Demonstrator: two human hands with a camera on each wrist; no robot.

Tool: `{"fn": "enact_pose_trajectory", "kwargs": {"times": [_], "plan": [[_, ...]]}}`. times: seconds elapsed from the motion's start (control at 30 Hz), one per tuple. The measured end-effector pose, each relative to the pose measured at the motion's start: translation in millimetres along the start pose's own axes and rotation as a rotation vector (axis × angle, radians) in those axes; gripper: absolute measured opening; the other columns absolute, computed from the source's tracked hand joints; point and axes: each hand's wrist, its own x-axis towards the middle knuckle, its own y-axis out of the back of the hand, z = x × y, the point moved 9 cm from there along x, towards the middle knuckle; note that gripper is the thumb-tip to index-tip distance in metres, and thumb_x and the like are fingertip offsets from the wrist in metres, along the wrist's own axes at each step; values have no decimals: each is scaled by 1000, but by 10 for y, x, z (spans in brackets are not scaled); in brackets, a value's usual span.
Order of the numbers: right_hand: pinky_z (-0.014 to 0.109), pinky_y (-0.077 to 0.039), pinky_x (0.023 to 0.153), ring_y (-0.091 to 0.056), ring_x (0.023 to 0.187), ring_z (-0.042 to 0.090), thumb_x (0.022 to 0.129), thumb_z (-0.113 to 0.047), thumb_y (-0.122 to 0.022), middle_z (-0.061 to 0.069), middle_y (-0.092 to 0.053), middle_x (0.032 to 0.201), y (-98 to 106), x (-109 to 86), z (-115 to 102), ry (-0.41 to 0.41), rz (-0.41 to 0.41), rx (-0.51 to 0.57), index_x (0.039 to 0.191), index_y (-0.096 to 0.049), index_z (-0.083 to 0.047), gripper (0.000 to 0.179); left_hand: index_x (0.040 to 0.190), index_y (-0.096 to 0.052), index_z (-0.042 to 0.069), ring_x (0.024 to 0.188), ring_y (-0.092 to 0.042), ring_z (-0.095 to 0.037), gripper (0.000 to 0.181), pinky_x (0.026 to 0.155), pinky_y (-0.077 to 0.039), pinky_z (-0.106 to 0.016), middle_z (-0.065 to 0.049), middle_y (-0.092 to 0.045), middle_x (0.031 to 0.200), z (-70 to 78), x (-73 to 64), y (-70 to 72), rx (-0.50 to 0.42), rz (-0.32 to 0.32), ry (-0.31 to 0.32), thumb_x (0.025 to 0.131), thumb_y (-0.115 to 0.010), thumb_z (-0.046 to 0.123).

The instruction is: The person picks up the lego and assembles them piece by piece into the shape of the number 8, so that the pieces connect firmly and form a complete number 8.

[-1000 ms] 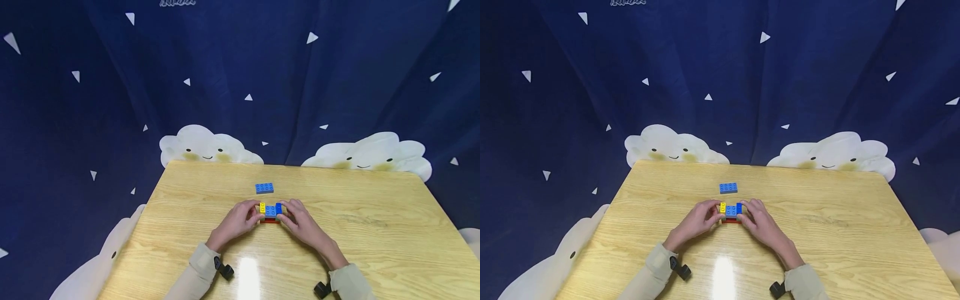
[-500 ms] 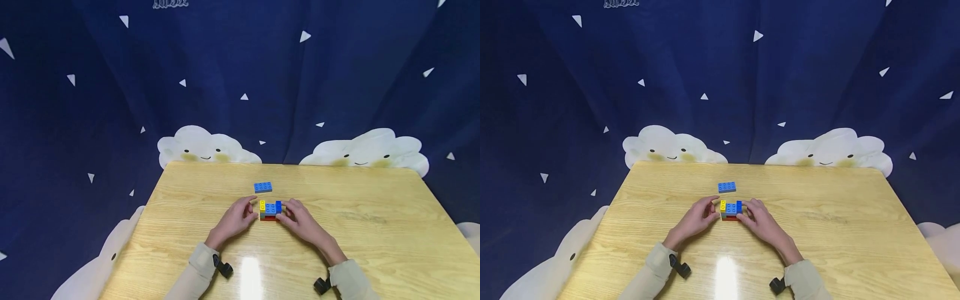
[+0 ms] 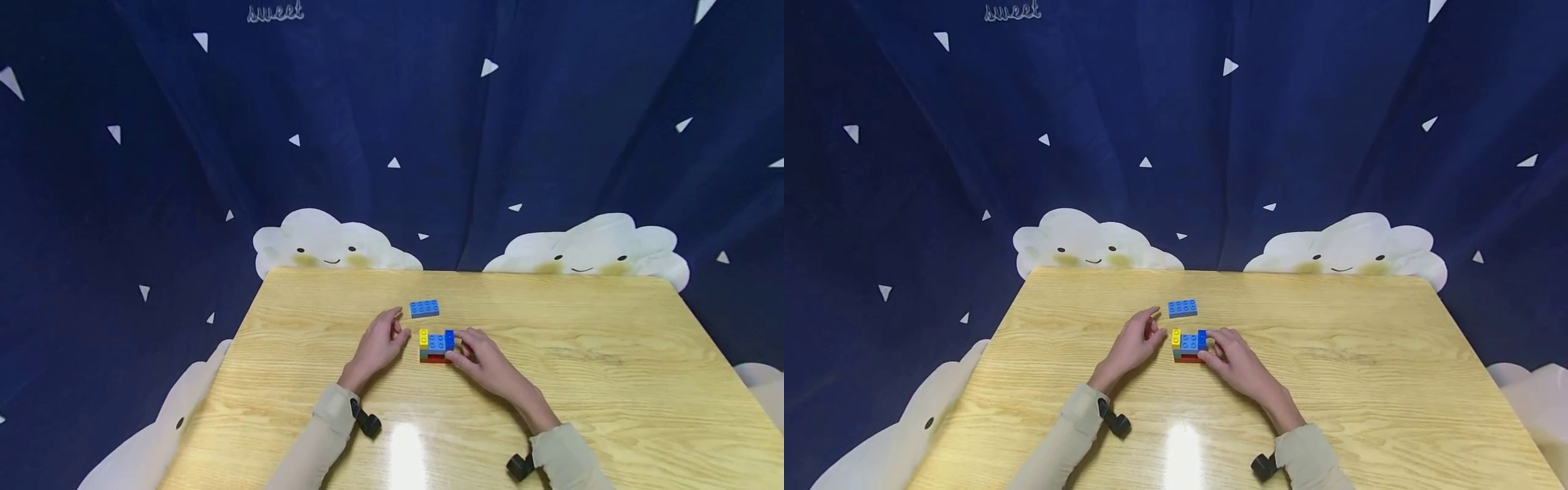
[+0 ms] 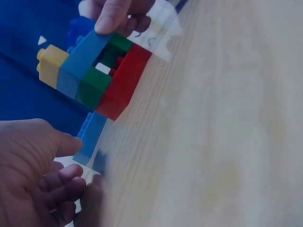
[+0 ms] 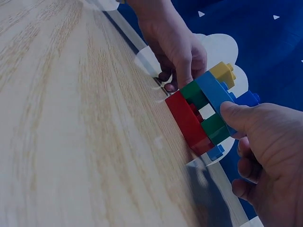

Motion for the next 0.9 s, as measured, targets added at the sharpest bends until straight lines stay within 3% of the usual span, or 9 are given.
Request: {"fn": "enact_pose_trajectory", "kwargs": {"times": [0.2,0.37,0.57,0.8,0.9], "plan": [[28,-39,70,-46,77,10,101,-39,-70,-7,-48,84,-5,-2,-5,-5,-10,5,138,-64,-7,49,141,-59,-3,77,-51,-12,50,70,-44,-30,-3,-61,90,24,135,-34,53,8,-18,99,-73,20],[27,-39,68,-45,74,9,101,-39,-70,-7,-48,83,-7,-1,-4,-5,-18,14,139,-64,-8,49,136,-62,1,74,-49,-12,45,63,-39,-27,2,-55,86,18,215,-87,88,-7,-4,99,-73,22],[26,-39,66,-45,72,7,101,-38,-69,-8,-48,82,-17,-4,-1,-2,-24,17,139,-63,-7,50,122,-65,7,73,-47,-14,31,61,-34,-27,-1,-54,85,-3,299,-140,116,-23,0,98,-75,25],[26,-39,67,-45,71,8,101,-39,-69,-7,-48,81,-20,-6,-4,-11,-30,22,139,-63,-9,49,140,-62,6,73,-48,-13,49,62,-35,-26,0,-54,87,-30,351,-182,135,-45,26,99,-75,29],[26,-39,66,-44,70,7,102,-39,-69,-7,-48,81,-19,-7,1,-15,-31,20,139,-63,-8,49,141,-63,5,73,-49,-13,49,62,-36,-26,0,-55,87,-19,367,-175,130,-34,22,99,-75,29]]}}
